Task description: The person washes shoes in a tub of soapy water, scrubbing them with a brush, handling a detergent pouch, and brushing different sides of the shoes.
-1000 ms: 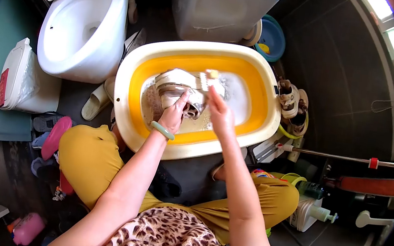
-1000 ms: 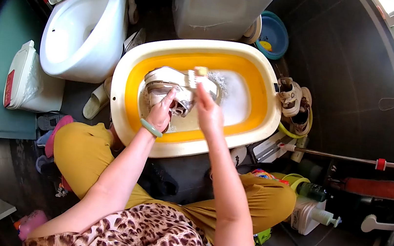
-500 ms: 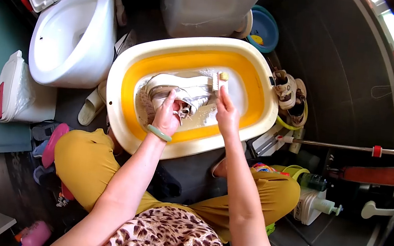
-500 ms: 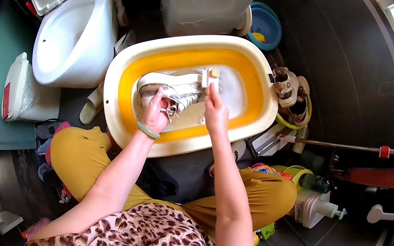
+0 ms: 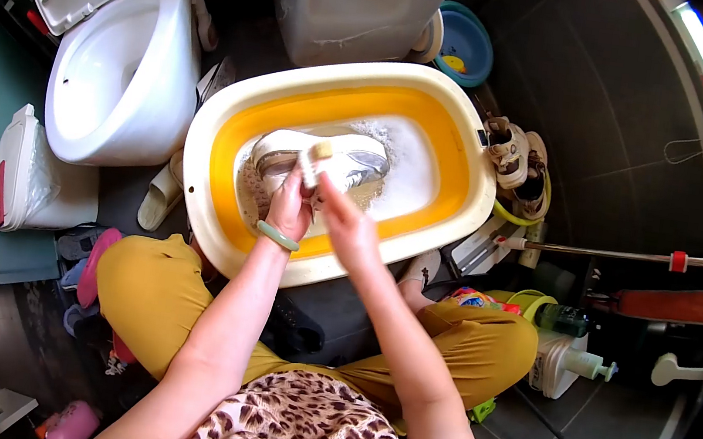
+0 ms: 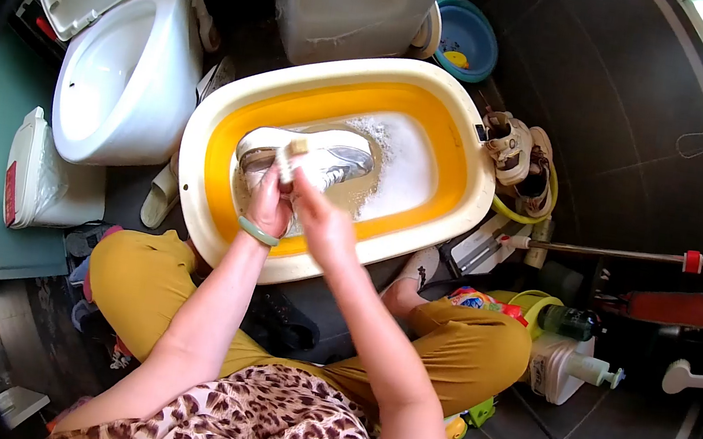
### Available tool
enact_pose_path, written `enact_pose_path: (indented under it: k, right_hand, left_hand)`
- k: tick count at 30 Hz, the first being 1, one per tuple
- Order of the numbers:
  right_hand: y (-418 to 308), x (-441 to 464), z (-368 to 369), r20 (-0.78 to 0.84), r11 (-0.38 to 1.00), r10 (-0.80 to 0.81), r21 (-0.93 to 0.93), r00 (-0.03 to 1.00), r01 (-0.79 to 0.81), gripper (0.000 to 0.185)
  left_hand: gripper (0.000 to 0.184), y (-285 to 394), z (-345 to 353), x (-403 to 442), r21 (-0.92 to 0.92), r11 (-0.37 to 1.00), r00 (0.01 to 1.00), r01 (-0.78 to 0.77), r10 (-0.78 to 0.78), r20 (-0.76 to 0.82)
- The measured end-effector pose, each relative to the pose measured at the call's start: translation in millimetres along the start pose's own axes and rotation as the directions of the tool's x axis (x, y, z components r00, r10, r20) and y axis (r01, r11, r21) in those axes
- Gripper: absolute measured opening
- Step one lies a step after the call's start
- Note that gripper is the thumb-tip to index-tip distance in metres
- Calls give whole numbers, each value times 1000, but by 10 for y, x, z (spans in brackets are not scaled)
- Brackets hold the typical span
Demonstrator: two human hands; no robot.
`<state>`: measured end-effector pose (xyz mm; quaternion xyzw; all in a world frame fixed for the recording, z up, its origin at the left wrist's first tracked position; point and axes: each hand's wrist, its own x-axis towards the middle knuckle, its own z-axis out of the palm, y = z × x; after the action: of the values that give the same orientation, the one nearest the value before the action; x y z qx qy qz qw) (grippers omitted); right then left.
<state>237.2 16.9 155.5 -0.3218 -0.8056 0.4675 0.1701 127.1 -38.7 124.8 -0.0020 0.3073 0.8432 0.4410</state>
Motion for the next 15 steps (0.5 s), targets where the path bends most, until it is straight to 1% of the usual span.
enact_pose_path:
  k: [1,2,3,4,5,6,7,9,10,11,12,13,14,15]
  right_hand:
    - [-223,-92,-4,52,1000,7,-20,999,-6,38]
    - [-56,-37,-20,46,999,-36,-3,998,37,39]
    - [79,51,-90,-2,991,-68,118,998,68,39]
    - [167,158,-220,-17,988,87,132,996,-84,39]
    - [260,256,-356,-29,960,245,145,969,-238,38]
    - [301,330,-441,-86,972,210,124,974,-199,38]
    - [314,317,-404,-92,974,205,118,974,-194,38]
    - [195,173,-122,-22,1000,26,-15,999,-27,38]
    - [46,50,25,53,1000,-6,-24,999,7,39]
    - [-119,-50,65,0,994,-106,-37,994,106,40]
    - [-29,0,53,10,998,-50,31,999,50,41]
    - [132,81,-20,21,995,6,95,1000,-8,42]
    - [271,157,-151,-52,1000,-16,26,999,18,41]
    - [349,237,-293,-155,1000,-9,-9,988,8,40]
  left_hand:
    - [29,38,19,-3,-42,999,1000,-3,4,20]
    - [26,35,-14,8,0,1000,998,-19,19,-57]
    - [24,-7,-45,36,56,996,994,-63,68,-88]
    - [24,-25,-85,43,62,997,997,-35,38,-63]
    - [23,-57,-118,30,66,998,999,-2,5,-41]
    - [23,-99,-147,20,60,998,999,3,0,-40]
    - [24,-118,-159,48,66,998,999,7,-4,-42]
    - [24,-111,-143,62,73,997,999,3,1,-54]
    - [24,-69,-80,50,22,1000,998,14,-13,-60]
    - [24,-27,-55,52,-27,999,998,23,-25,-63]
    - [25,-5,-128,44,10,1000,998,16,-15,-54]
    - [22,12,-39,31,26,999,992,-35,38,-116]
    - [20,-20,-121,69,4,999,996,-34,34,-79]
    - [18,-66,-205,85,-21,999,999,-28,27,-44]
